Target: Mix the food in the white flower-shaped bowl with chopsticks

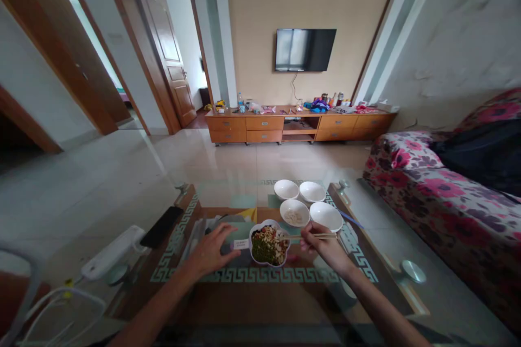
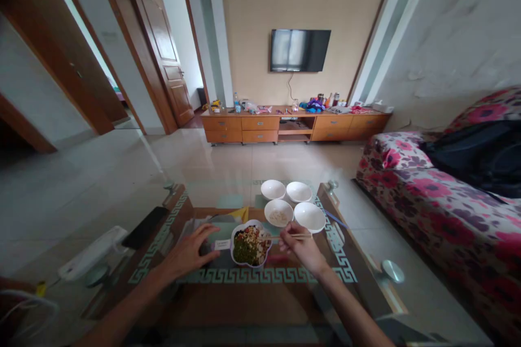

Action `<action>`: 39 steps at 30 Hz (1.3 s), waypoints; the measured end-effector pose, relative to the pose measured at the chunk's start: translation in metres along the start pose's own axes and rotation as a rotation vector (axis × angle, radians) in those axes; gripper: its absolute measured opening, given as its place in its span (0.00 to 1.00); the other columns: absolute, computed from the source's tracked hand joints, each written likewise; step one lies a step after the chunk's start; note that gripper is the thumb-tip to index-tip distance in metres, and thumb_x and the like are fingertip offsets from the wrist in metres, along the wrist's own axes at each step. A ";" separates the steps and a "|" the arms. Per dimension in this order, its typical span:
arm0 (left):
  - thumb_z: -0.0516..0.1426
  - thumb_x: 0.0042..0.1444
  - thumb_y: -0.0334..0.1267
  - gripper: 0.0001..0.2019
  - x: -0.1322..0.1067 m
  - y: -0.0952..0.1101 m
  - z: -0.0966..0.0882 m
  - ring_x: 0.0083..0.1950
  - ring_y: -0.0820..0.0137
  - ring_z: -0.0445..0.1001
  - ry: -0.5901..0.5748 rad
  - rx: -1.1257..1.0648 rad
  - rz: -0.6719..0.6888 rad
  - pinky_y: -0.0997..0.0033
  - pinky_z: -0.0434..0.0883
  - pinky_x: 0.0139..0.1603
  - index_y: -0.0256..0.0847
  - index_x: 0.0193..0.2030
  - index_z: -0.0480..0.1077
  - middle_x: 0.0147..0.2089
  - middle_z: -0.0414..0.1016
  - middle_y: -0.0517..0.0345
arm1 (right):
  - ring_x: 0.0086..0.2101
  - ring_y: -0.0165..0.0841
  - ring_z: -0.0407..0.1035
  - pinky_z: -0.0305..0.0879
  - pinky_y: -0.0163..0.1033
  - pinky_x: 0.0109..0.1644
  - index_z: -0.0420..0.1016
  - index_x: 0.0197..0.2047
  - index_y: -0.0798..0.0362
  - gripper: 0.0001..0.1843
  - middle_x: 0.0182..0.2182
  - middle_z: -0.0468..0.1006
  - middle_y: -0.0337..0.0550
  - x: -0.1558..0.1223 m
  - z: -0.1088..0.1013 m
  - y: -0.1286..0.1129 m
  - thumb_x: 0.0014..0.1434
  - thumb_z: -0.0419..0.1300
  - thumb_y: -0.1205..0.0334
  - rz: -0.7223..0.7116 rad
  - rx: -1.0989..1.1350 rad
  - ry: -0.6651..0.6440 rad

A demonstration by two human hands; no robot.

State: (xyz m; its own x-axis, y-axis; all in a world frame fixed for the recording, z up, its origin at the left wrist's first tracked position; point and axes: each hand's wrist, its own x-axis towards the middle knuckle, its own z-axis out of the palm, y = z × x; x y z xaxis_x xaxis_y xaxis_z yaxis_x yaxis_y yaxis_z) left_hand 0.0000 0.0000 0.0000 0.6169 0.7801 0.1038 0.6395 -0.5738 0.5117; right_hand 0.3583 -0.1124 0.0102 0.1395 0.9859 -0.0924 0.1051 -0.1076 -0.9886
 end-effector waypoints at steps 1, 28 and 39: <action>0.63 0.61 0.56 0.31 0.002 -0.012 0.006 0.49 0.57 0.82 -0.028 -0.016 -0.073 0.58 0.77 0.52 0.45 0.68 0.73 0.67 0.77 0.43 | 0.28 0.38 0.78 0.71 0.40 0.30 0.70 0.32 0.49 0.36 0.26 0.81 0.42 0.000 -0.001 0.005 0.51 0.69 0.22 0.039 0.009 -0.013; 0.48 0.77 0.50 0.23 -0.017 -0.003 0.062 0.50 0.58 0.83 0.051 0.053 0.025 0.60 0.79 0.51 0.42 0.65 0.74 0.58 0.81 0.48 | 0.27 0.33 0.70 0.58 0.36 0.32 0.73 0.35 0.49 0.01 0.27 0.78 0.36 0.010 -0.005 -0.015 0.60 0.61 0.64 -0.310 -0.658 -0.175; 0.46 0.77 0.40 0.21 -0.015 0.006 0.066 0.53 0.57 0.83 -0.029 0.344 0.074 0.62 0.81 0.48 0.42 0.69 0.69 0.64 0.76 0.44 | 0.31 0.36 0.75 0.66 0.38 0.33 0.69 0.32 0.48 0.16 0.29 0.80 0.41 -0.003 0.011 0.008 0.69 0.59 0.49 -0.162 -0.509 0.016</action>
State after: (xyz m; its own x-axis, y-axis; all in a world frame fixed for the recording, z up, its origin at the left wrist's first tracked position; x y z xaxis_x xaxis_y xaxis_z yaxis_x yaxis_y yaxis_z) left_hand 0.0243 -0.0315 -0.0546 0.6770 0.7287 0.1036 0.7065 -0.6829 0.1859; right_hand 0.3479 -0.1150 0.0010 0.0970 0.9933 0.0622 0.5903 -0.0071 -0.8071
